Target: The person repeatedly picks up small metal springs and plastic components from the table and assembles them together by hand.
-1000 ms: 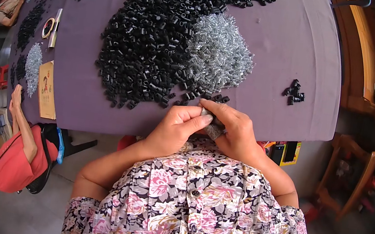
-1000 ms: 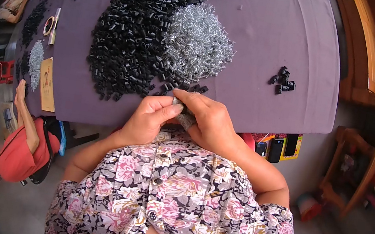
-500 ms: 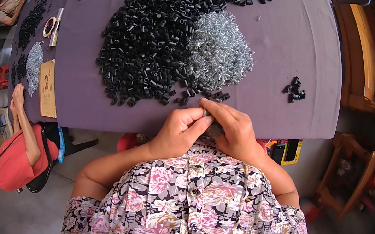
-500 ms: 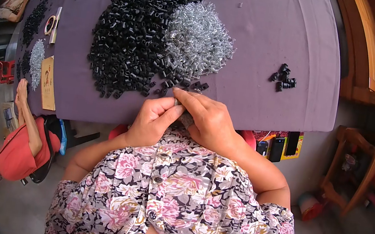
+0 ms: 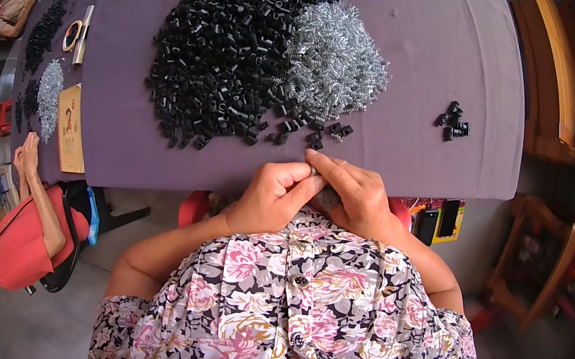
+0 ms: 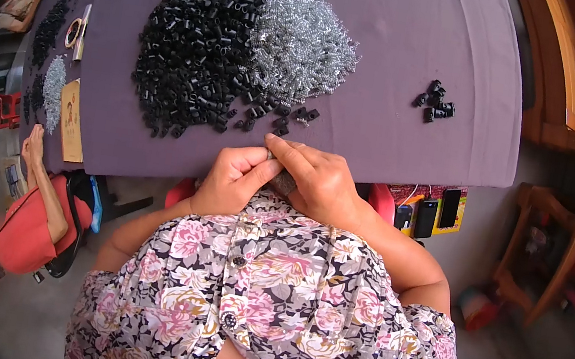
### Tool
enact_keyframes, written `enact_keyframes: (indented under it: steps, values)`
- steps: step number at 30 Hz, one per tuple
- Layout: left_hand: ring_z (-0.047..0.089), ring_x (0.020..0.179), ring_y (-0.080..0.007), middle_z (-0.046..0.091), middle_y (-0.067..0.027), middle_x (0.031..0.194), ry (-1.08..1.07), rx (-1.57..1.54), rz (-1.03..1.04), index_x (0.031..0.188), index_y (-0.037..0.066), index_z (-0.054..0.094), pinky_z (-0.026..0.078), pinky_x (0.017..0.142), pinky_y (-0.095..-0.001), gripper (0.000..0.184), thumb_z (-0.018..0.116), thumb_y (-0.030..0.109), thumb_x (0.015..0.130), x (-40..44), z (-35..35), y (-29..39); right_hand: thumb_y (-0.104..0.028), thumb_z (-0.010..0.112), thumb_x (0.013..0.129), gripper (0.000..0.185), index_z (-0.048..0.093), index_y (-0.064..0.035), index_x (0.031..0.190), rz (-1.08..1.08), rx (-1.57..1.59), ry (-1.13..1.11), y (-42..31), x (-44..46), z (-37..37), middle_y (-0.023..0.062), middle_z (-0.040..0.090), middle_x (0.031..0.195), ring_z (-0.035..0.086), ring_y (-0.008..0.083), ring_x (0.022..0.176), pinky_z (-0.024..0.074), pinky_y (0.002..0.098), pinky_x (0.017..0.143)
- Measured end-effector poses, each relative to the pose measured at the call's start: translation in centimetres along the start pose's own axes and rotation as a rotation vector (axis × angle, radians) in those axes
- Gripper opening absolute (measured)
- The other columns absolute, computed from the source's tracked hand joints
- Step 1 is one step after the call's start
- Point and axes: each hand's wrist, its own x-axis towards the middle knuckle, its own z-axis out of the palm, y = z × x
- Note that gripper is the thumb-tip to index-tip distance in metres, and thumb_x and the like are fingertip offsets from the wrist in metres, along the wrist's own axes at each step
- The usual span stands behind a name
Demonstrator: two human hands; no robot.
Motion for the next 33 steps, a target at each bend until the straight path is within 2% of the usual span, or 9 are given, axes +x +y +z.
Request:
enact_keyframes:
  steps: [9, 15, 18, 21, 24, 26, 28, 31, 33]
  values:
    - [0.057, 0.083, -0.0043, 0.068, -0.0004, 0.091, -0.175, -0.053, -0.170, 0.104, -0.006, 0.070, 0.048, 0.071, -0.0227, 0.023, 0.054, 0.011, 0.107, 0.1, -1.1, 1.0, 0.008, 0.074, 0.068, 0.058, 0.064, 0.0050, 0.125, 0.029, 0.122, 0.011, 0.2, -0.5, 0.2, 0.0227, 0.072, 0.107, 0.073, 0.0374, 0.098, 0.0601, 0.0414, 0.081]
    - [0.062, 0.086, -0.0061, 0.071, -0.0034, 0.094, -0.147, -0.038, -0.136, 0.105, -0.006, 0.070, 0.051, 0.073, -0.0231, 0.024, 0.054, 0.012, 0.107, -0.1, -1.2, -0.5, 0.005, 0.076, 0.067, 0.056, 0.066, 0.0053, 0.122, -0.045, -0.011, -0.004, -0.3, -0.2, -0.1, 0.0224, 0.073, 0.105, 0.074, 0.0365, 0.095, 0.0606, 0.0410, 0.079]
    - [0.055, 0.080, -0.0014, 0.068, 0.0022, 0.087, -0.113, -0.064, -0.138, 0.100, -0.005, 0.071, 0.048, 0.066, -0.0219, 0.024, 0.058, 0.014, 0.105, -0.1, -1.0, -0.6, 0.004, 0.076, 0.067, 0.056, 0.067, 0.0044, 0.122, -0.019, 0.035, 0.016, -0.1, -0.3, 0.2, 0.0224, 0.073, 0.105, 0.074, 0.0361, 0.094, 0.0607, 0.0403, 0.079]
    - [0.067, 0.092, -0.0116, 0.073, -0.0079, 0.100, -0.148, 0.017, -0.162, 0.111, -0.007, 0.069, 0.054, 0.082, -0.0267, 0.026, 0.053, 0.013, 0.108, 0.0, -0.8, 0.7, 0.004, 0.076, 0.072, 0.050, 0.068, 0.0012, 0.121, 0.032, 0.088, -0.004, -0.1, -0.1, -0.3, 0.0208, 0.073, 0.107, 0.074, 0.0338, 0.096, 0.0606, 0.0392, 0.079]
    - [0.068, 0.094, -0.0140, 0.073, -0.0113, 0.108, -0.059, -0.107, 0.007, 0.120, -0.007, 0.066, 0.053, 0.088, -0.0285, 0.029, 0.053, 0.016, 0.108, 0.2, -1.1, 1.2, 0.005, 0.075, 0.078, 0.044, 0.069, -0.0023, 0.121, 0.182, 0.030, 0.049, -0.3, 0.6, -3.5, 0.0169, 0.074, 0.108, 0.074, 0.0298, 0.093, 0.0596, 0.0361, 0.077]
    - [0.068, 0.095, -0.0147, 0.072, -0.0133, 0.113, 0.088, -0.052, 0.098, 0.127, -0.006, 0.064, 0.053, 0.090, -0.0288, 0.031, 0.054, 0.017, 0.108, 0.1, -2.6, 1.4, 0.003, 0.073, 0.084, 0.040, 0.070, -0.0062, 0.122, 0.316, -0.057, 0.220, 0.5, 0.8, -6.1, 0.0121, 0.074, 0.105, 0.071, 0.0283, 0.086, 0.0571, 0.0348, 0.074]
    - [0.066, 0.093, -0.0118, 0.071, -0.0086, 0.112, 0.194, -0.021, 0.115, 0.122, -0.005, 0.067, 0.054, 0.083, -0.0277, 0.027, 0.064, 0.014, 0.103, -0.2, -3.7, 1.1, 0.010, 0.067, 0.081, 0.047, 0.069, -0.0079, 0.125, 0.383, -0.254, 0.298, 2.0, 0.8, -8.3, 0.0100, 0.071, 0.102, 0.068, 0.0275, 0.085, 0.0541, 0.0332, 0.073]
    - [0.067, 0.090, -0.0124, 0.072, -0.0086, 0.108, 0.260, 0.233, 0.119, 0.117, -0.004, 0.069, 0.054, 0.079, -0.0280, 0.023, 0.069, 0.010, 0.098, -0.1, -4.3, 0.8, 0.017, 0.058, 0.075, 0.059, 0.068, -0.0091, 0.127, 0.417, -0.426, 0.259, 4.2, -0.1, -10.0, 0.0096, 0.066, 0.105, 0.066, 0.0263, 0.089, 0.0531, 0.0322, 0.075]
    - [0.068, 0.088, -0.0157, 0.071, -0.0095, 0.104, 0.216, 0.476, 0.233, 0.115, -0.002, 0.071, 0.054, 0.078, -0.0290, 0.023, 0.072, 0.008, 0.094, 0.2, -3.9, 1.4, 0.020, 0.054, 0.071, 0.065, 0.068, -0.0092, 0.127, 0.447, -0.455, 0.272, 4.7, -0.6, -10.0, 0.0096, 0.064, 0.108, 0.066, 0.0252, 0.092, 0.0528, 0.0315, 0.076]
